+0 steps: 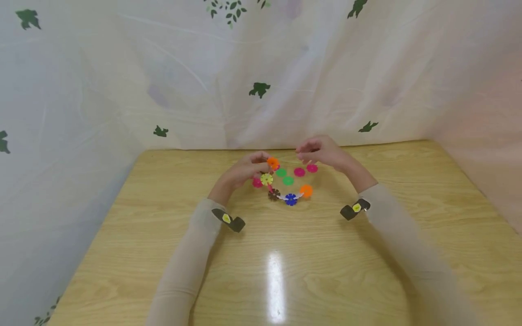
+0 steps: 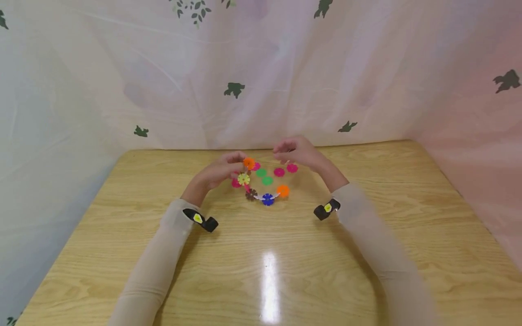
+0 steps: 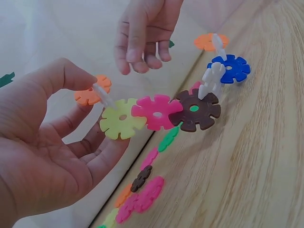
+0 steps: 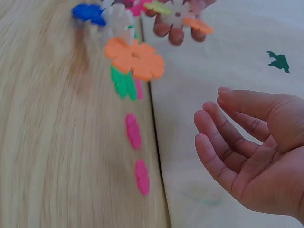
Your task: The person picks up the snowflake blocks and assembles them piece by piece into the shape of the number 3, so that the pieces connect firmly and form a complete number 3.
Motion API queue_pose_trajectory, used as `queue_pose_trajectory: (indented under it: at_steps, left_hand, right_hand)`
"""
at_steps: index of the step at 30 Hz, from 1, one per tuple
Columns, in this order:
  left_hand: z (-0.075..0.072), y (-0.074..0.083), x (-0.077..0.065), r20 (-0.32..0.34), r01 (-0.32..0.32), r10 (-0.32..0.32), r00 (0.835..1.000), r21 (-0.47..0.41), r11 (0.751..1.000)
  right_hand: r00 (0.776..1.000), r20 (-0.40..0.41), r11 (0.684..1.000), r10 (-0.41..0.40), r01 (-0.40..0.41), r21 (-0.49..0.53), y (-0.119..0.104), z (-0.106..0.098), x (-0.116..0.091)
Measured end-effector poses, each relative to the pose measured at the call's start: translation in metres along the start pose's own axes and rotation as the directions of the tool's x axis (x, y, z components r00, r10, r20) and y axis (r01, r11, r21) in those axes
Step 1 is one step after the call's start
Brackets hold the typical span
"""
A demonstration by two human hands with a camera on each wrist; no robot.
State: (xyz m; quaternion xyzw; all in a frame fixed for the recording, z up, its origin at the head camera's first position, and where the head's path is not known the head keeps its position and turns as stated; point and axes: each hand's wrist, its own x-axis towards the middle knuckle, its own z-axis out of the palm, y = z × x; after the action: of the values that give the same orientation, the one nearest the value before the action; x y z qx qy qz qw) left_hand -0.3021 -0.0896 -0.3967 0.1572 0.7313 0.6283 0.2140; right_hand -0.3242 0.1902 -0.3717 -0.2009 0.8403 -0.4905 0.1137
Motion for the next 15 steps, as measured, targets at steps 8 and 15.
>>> queue_pose_trajectory:
  at_steps: [8, 15]
  left_hand:
    - [0.002, 0.002, 0.001, -0.035, 0.027, -0.028, 0.999, -0.040, 0.999]
    - [0.004, 0.000, 0.004, -0.056, 0.052, -0.056, 0.997, -0.072, 0.996]
  right_hand:
    - [0.997, 0.068, 0.993, 0.030, -0.022, -0.118, 0.018, -0.015, -0.008]
    - [0.990, 0.126, 0.986, 0.063, -0.042, -0.162, 0.032, -0.019, -0.012]
